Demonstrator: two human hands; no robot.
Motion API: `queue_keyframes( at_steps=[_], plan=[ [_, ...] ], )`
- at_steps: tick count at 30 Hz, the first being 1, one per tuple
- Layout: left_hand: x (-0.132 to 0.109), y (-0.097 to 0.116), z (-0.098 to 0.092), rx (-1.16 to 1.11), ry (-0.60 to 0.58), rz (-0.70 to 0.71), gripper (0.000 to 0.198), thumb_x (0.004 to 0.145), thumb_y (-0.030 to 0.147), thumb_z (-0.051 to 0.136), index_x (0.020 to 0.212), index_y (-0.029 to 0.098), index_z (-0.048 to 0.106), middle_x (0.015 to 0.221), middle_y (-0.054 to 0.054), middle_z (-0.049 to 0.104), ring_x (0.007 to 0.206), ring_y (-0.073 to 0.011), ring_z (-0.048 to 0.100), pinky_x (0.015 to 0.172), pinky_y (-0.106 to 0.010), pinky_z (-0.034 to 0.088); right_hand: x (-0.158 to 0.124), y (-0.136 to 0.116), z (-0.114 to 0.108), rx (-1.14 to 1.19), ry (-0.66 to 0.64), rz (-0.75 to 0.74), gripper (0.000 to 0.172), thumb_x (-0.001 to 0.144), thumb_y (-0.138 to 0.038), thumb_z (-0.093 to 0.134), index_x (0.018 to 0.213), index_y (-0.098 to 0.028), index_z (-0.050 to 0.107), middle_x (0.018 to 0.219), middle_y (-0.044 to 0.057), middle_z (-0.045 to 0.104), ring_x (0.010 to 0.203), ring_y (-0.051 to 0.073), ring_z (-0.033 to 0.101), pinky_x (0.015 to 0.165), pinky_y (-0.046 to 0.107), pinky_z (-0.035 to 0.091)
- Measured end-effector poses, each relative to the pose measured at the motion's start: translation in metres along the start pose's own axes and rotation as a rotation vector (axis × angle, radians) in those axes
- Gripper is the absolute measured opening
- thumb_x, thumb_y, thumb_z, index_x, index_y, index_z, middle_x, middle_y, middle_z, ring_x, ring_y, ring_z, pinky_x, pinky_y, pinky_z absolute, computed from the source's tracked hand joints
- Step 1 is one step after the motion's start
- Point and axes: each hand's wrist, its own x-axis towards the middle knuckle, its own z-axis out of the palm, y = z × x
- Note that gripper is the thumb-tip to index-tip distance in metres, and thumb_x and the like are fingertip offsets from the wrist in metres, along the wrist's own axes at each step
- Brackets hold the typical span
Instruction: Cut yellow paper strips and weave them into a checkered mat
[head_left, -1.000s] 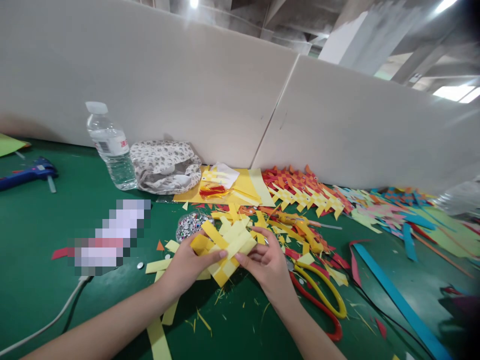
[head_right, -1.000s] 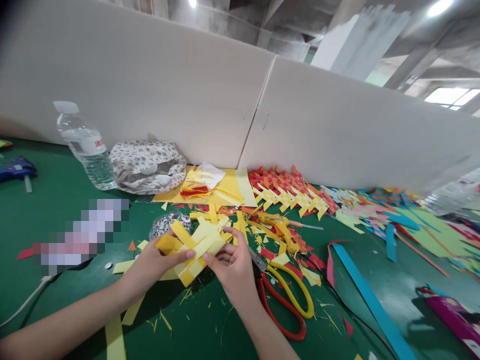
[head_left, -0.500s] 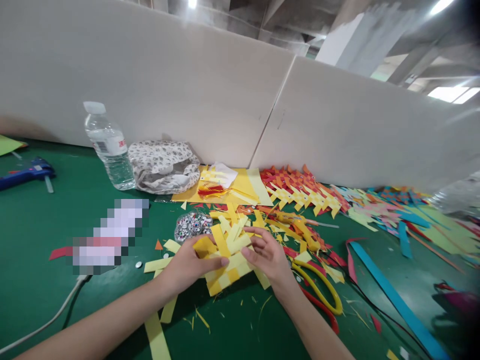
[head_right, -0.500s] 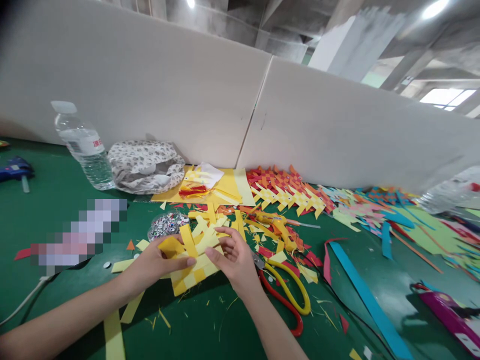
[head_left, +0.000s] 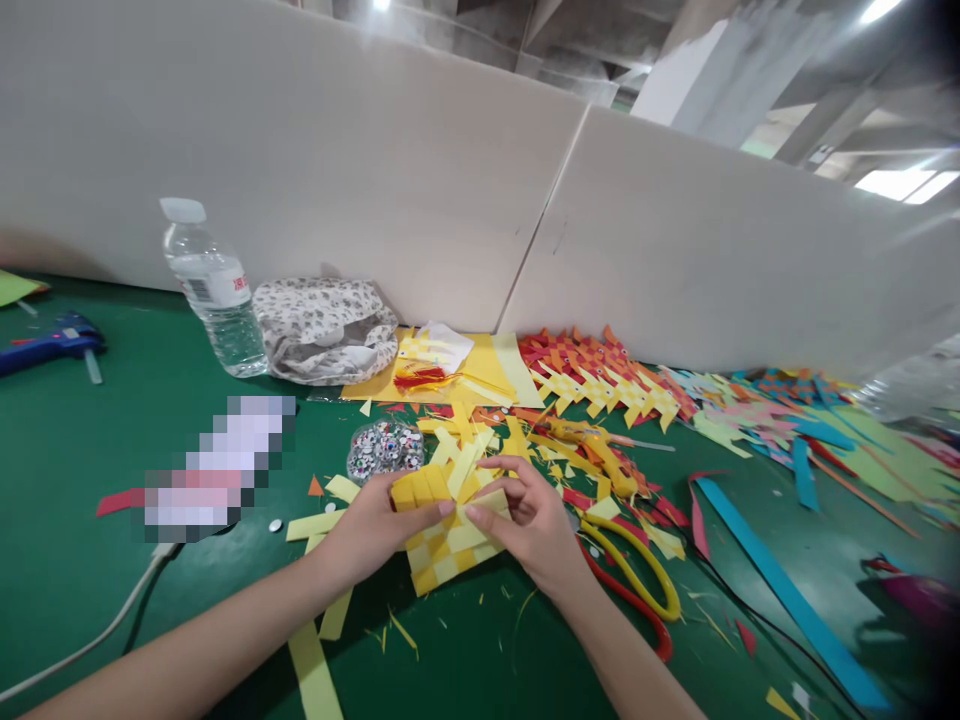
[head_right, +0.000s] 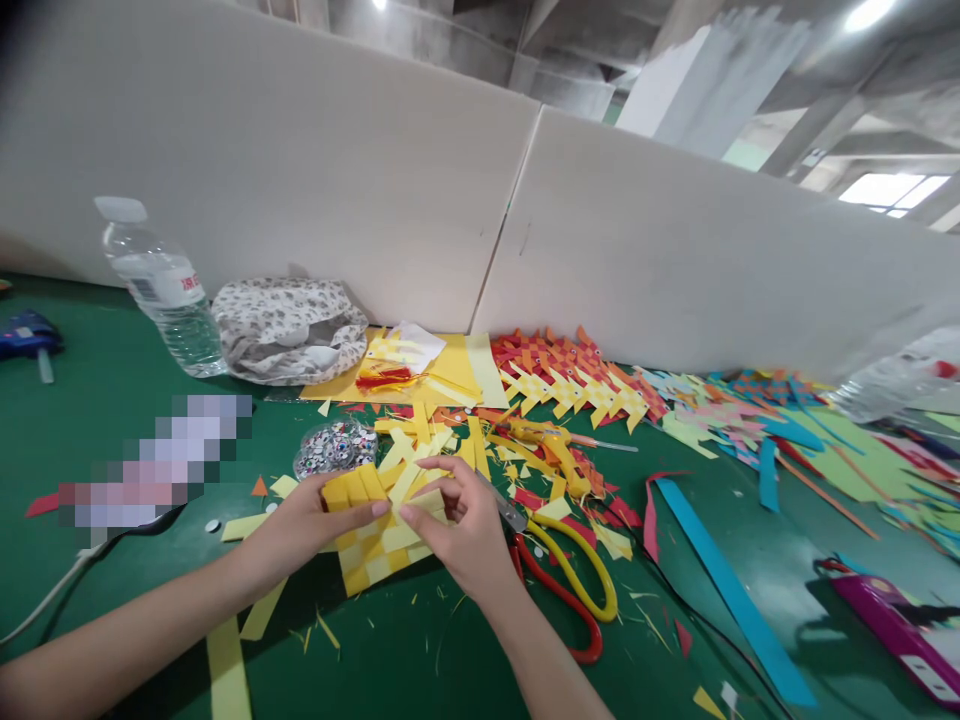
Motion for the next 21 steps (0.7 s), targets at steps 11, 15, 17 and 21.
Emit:
queue_keyframes(
  at_steps=[11,15,17,21],
  plan=[
    [0.0038,-0.0070,-0.0026,0.032,-0.017,0.027,0.023,0.064,0.037,0.065,0.075,0.017,0.061,0.064,0.002,0.061,0.057,-0.0121,0.053,0.053,-0.022,0.038,0.0015,0.0058,-0.0017,-0.161,-0.033,-0.004,0.035,0.069,-0.029,0.066,0.100,-0.023,0.051,0.071,0.000,0.061,0.054,0.012,0.052,0.048,0.022,0.037],
    [0.0051,-0.0092,-0.0040,0.080,-0.035,0.050,0.023,0.065,0.037,0.065,0.070,0.016,0.061,0.061,0.002,0.061,0.054,-0.0119,0.053,0.049,-0.022,0.036,-0.0008,0.0056,-0.0008,-0.183,-0.074,0.005,0.036,0.068,-0.026,0.066,0.101,-0.023,0.051,0.071,-0.001,0.060,0.060,0.013,0.054,0.053,0.022,0.039],
    [0.0051,-0.0081,-0.0039,0.075,-0.046,0.052,0.023,0.065,0.037,0.065,0.072,0.016,0.062,0.064,0.001,0.063,0.057,-0.0130,0.055,0.051,-0.022,0.039,-0.0016,0.0047,0.0002,-0.210,-0.087,0.007,0.037,0.067,-0.025,0.068,0.100,-0.024,0.052,0.072,-0.001,0.060,0.063,0.013,0.055,0.054,0.022,0.039],
    [0.0056,-0.0035,-0.0024,-0.062,-0.039,0.036,0.030,0.062,0.031,0.069,0.088,0.019,0.060,0.087,-0.003,0.068,0.077,-0.0173,0.062,0.068,-0.027,0.046,-0.0004,0.0014,0.0003,-0.172,0.007,0.011,0.035,0.068,-0.029,0.066,0.098,-0.023,0.051,0.069,-0.002,0.058,0.059,0.013,0.055,0.050,0.022,0.040]
  ],
)
